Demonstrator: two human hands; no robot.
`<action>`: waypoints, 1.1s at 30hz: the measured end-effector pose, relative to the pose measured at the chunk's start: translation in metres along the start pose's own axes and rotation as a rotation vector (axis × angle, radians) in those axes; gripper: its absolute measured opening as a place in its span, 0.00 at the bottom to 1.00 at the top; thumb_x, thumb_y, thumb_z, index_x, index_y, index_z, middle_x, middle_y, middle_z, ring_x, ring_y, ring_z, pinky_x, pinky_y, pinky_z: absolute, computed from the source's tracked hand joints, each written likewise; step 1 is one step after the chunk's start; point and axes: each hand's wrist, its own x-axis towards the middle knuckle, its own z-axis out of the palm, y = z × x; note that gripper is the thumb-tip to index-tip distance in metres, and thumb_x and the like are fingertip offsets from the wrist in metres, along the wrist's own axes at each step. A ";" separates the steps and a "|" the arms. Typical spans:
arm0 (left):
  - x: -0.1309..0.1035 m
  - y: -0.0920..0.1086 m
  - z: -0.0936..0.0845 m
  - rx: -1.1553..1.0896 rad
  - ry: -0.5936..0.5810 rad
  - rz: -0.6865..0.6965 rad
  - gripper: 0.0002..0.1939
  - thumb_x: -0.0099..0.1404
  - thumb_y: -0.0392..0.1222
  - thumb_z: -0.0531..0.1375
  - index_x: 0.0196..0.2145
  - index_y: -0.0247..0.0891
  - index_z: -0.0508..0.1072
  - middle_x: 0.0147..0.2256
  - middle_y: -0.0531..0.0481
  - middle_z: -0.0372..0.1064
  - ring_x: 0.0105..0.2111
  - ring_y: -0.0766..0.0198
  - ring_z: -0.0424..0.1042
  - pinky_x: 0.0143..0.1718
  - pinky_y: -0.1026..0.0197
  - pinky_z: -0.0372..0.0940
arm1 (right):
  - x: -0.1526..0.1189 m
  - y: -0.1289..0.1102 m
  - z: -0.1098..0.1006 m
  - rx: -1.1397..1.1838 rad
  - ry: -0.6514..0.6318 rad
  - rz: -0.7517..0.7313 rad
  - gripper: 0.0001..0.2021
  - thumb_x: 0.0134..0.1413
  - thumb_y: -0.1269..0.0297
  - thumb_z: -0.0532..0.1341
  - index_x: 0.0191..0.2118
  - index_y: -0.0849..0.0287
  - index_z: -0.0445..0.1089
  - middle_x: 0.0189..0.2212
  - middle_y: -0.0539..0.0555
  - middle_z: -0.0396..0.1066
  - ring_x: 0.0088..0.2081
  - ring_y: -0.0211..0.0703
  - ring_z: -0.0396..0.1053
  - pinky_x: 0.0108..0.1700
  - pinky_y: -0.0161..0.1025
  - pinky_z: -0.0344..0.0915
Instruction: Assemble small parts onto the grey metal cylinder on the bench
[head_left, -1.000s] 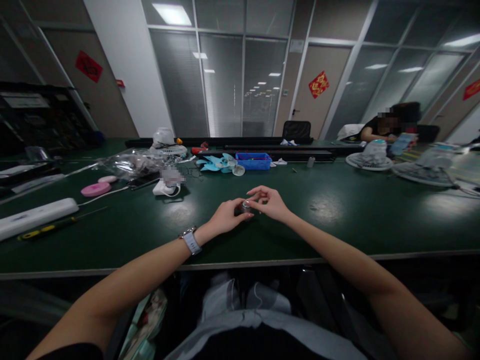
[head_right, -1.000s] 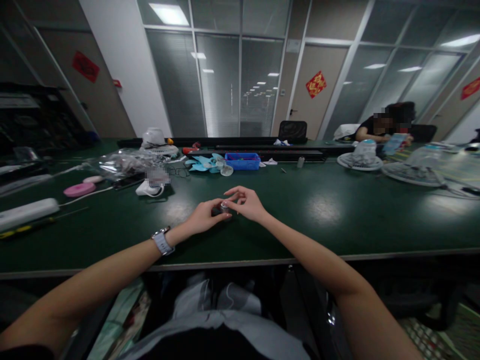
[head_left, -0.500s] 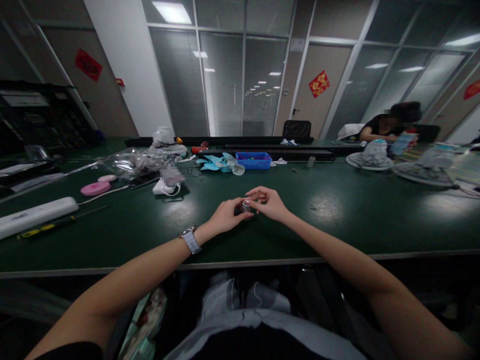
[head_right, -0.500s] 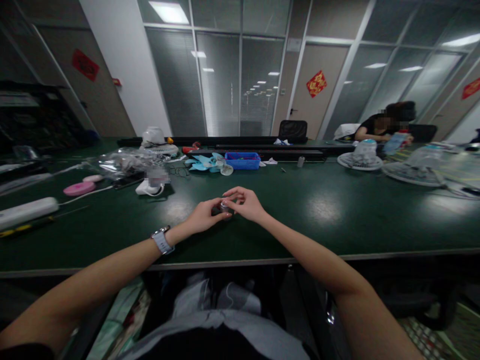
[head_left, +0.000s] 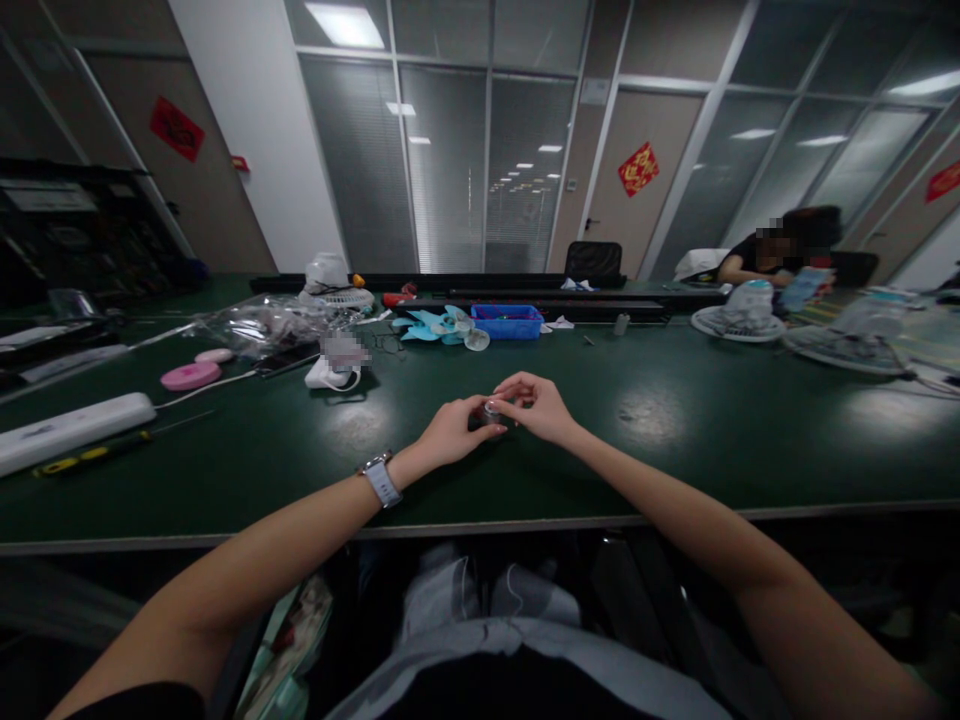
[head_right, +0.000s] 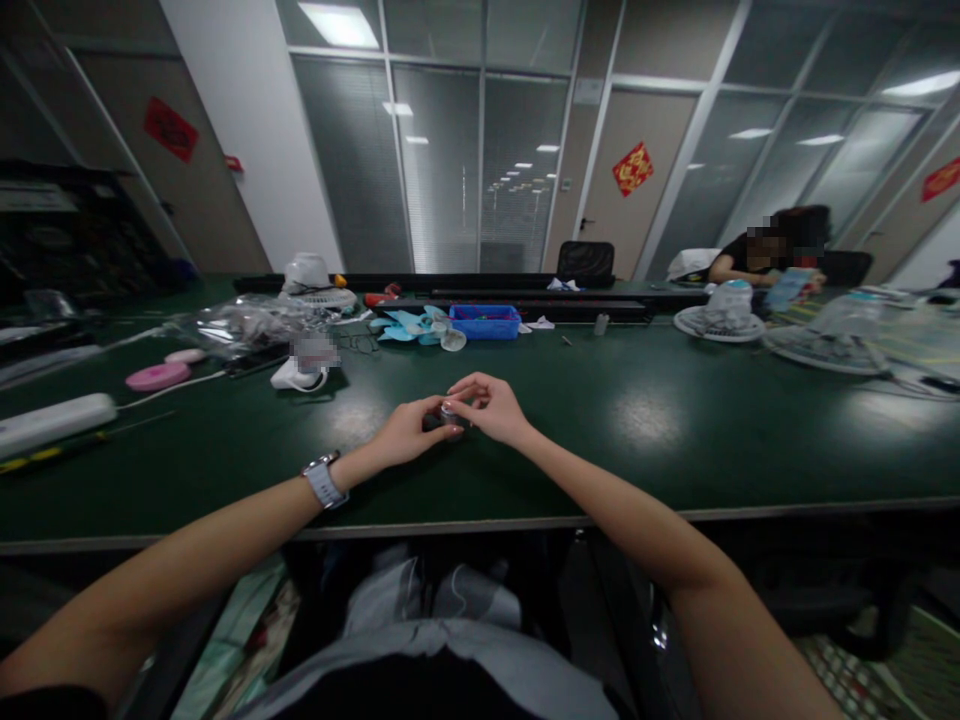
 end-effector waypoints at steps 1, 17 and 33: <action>0.000 0.000 0.000 -0.001 0.000 0.002 0.22 0.59 0.53 0.61 0.46 0.37 0.71 0.37 0.48 0.75 0.34 0.60 0.73 0.34 0.61 0.65 | 0.000 -0.001 0.000 0.001 0.010 -0.007 0.17 0.43 0.54 0.68 0.37 0.60 0.70 0.31 0.55 0.75 0.23 0.36 0.69 0.21 0.33 0.61; 0.000 0.000 -0.001 0.095 0.049 -0.056 0.23 0.59 0.54 0.61 0.47 0.39 0.71 0.40 0.48 0.75 0.38 0.58 0.73 0.37 0.60 0.65 | 0.013 0.040 -0.061 -0.085 -0.431 0.249 0.24 0.43 0.59 0.69 0.47 0.63 0.69 0.38 0.59 0.77 0.24 0.32 0.68 0.26 0.30 0.61; -0.001 -0.002 -0.001 0.039 0.044 -0.052 0.22 0.58 0.55 0.61 0.46 0.40 0.72 0.38 0.48 0.75 0.36 0.59 0.73 0.34 0.61 0.65 | 0.008 0.026 -0.034 0.012 -0.130 0.049 0.23 0.45 0.61 0.68 0.48 0.62 0.69 0.35 0.58 0.78 0.36 0.42 0.75 0.36 0.37 0.67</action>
